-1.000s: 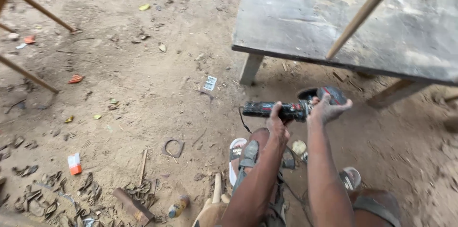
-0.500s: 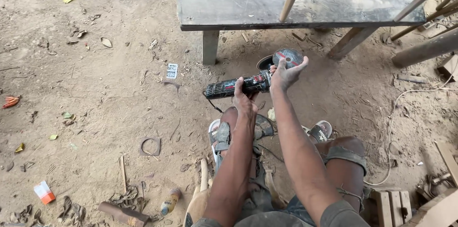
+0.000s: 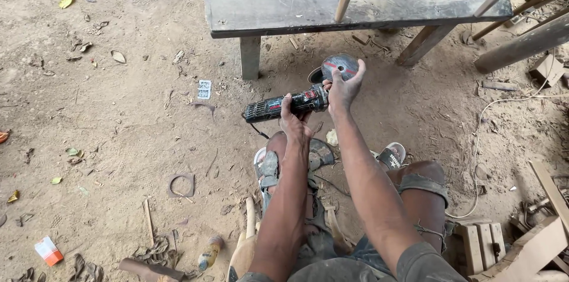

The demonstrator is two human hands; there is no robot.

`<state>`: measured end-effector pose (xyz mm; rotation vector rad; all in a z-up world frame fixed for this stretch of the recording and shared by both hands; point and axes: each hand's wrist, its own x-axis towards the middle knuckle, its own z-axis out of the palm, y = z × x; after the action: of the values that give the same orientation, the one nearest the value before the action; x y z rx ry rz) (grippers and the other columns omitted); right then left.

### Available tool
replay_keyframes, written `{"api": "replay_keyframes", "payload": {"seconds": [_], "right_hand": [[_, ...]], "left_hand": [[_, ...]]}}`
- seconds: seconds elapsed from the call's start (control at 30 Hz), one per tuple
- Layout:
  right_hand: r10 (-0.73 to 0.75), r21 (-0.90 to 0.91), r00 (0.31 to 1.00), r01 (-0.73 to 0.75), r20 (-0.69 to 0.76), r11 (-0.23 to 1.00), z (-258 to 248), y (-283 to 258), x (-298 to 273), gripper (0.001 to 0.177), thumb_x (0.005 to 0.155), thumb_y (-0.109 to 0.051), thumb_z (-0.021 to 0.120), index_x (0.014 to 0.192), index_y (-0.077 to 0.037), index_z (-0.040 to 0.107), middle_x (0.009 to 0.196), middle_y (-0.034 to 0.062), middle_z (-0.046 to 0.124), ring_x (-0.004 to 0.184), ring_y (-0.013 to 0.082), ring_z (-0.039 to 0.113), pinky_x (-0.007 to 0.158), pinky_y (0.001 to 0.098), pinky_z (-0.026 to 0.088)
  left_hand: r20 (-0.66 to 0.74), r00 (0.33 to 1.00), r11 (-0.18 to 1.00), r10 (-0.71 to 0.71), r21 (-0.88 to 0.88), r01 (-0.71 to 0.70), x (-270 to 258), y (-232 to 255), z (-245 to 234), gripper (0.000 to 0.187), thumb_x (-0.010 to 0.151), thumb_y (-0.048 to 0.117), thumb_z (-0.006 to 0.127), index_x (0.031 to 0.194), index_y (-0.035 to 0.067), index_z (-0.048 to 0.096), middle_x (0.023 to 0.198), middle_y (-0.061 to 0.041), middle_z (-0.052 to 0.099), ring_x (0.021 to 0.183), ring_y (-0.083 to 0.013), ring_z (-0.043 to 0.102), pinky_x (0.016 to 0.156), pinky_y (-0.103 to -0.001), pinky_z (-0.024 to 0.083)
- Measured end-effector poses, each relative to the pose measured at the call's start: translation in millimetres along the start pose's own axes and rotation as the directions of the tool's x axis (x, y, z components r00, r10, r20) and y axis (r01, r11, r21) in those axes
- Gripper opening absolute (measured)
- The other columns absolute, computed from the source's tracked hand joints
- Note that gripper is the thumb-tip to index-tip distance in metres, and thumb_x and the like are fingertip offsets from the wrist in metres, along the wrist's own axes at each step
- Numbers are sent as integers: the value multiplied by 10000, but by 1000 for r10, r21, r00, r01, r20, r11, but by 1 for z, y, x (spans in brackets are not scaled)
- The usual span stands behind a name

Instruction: Sanding the wooden seat and frame of a chair using an angle grinder with a sanding disc

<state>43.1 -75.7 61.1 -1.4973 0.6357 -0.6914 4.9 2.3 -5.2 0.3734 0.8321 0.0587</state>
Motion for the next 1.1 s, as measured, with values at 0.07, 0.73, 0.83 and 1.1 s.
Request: {"api": "replay_keyframes", "payload": {"seconds": [0.07, 0.73, 0.83, 1.1], "right_hand": [[56, 182, 992, -34, -117, 983, 1, 7, 6, 620, 941, -19, 643, 1488, -154, 384, 853, 167, 640, 512, 196, 695, 410, 201, 610], [-64, -29, 973, 59, -221, 998, 13, 50, 22, 608, 896, -43, 696, 1430, -229, 474, 993, 238, 668, 484, 268, 690, 333, 285, 574], [-53, -32, 975, 47, -218, 998, 12, 40, 17, 602, 896, -37, 685, 1426, -234, 478, 953, 220, 677, 480, 268, 691, 340, 282, 577], [-31, 58, 980, 43, -196, 997, 9, 32, 12, 583, 908, 34, 628, 1417, -198, 465, 839, 183, 643, 445, 224, 678, 336, 222, 582]], "left_hand": [[-13, 1000, 1000, 3, -15, -3, 0, 1, 1, 637, 671, 374, 925, 1087, -2, 622, 930, -161, 612, 818, -315, 682, 759, -513, 660], [-36, 999, 1000, 17, 11, -17, 3, -4, 1, 691, 642, 379, 954, 1083, -24, 606, 932, -188, 601, 843, -336, 665, 786, -537, 645], [-33, 999, 1000, 14, 20, -13, -1, -2, 2, 691, 643, 378, 948, 1091, -21, 605, 937, -183, 598, 848, -328, 661, 786, -521, 649], [-52, 998, 999, 24, 26, -22, -5, -1, 3, 707, 634, 378, 952, 1110, -11, 603, 955, -187, 607, 878, -333, 658, 801, -538, 640]]}}
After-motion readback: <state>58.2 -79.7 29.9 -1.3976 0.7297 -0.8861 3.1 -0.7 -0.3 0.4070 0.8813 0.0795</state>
